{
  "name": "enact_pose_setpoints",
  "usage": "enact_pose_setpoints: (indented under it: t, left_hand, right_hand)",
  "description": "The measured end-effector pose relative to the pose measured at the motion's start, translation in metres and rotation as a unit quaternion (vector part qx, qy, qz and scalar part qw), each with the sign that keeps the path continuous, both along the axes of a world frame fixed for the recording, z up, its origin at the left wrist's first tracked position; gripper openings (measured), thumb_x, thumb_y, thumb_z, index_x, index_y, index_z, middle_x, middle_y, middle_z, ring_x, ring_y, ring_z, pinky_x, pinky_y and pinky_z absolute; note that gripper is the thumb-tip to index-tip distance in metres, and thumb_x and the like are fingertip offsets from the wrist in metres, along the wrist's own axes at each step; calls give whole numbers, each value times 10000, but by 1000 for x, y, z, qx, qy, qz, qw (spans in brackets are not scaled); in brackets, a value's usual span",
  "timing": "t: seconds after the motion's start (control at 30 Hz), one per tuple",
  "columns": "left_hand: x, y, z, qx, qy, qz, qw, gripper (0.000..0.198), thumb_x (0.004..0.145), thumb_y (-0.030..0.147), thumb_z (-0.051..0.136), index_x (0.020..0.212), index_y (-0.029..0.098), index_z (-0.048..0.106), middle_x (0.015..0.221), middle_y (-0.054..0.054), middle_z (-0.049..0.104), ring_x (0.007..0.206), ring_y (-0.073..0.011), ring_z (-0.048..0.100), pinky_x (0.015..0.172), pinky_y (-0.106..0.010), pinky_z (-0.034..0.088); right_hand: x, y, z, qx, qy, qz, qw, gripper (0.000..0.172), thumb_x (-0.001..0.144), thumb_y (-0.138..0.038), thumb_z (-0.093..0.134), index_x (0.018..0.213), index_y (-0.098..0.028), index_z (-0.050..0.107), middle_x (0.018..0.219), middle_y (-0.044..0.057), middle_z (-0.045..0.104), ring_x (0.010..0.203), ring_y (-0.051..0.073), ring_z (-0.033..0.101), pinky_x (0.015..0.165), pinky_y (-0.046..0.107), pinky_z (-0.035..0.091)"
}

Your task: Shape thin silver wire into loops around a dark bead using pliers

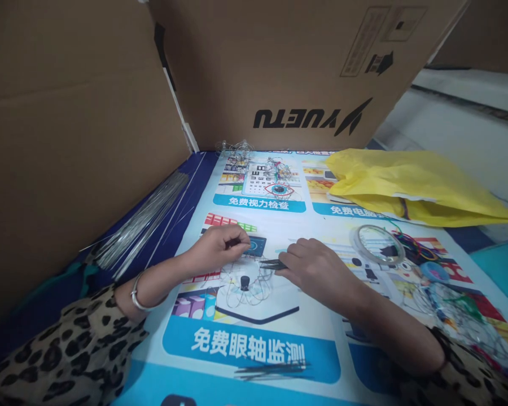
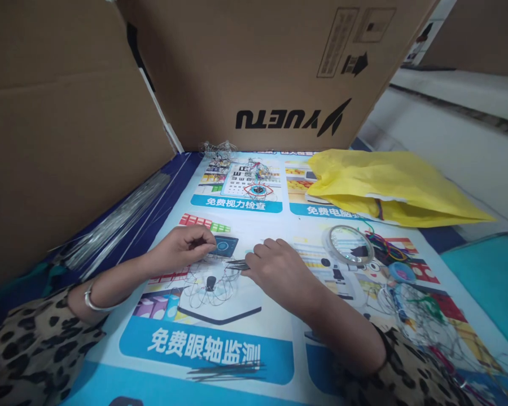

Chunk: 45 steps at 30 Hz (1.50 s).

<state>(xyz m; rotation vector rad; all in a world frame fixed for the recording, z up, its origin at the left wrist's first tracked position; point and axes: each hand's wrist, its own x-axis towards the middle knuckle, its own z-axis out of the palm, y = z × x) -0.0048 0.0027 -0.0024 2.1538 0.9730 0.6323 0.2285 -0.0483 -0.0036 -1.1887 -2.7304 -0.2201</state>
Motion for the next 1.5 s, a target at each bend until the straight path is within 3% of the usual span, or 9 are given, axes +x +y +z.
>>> enact_pose_setpoints:
  t: [0.57, 0.83, 1.5]
  left_hand:
    - [4, -5, -1, 76, -31, 3, 997, 92, 758, 123, 498, 695, 147, 561, 634, 39, 544, 560, -57, 456, 531, -166, 339]
    - [6, -8, 1, 110, -16, 2, 994, 96, 751, 121, 491, 702, 151, 568, 653, 29, 570, 590, -75, 487, 559, -184, 351]
    - [7, -9, 0, 129, -2, -1, 992, 106, 757, 110, 493, 692, 153, 566, 642, 36, 571, 583, -74, 490, 556, -185, 338]
  right_hand:
    - [-8, -16, 44, -20, -35, -44, 998, 158, 844, -311, 523, 742, -193, 548, 706, 23, 559, 673, 166, 436, 617, 289, 248]
    - [-30, -18, 39, 24, -82, -48, 995, 119, 846, -194, 494, 731, -190, 528, 693, 30, 537, 672, 175, 411, 591, 322, 214]
    - [-37, -21, 35, 63, -110, -45, 991, 115, 813, -106, 485, 737, -188, 511, 702, 42, 521, 684, 185, 394, 605, 338, 212]
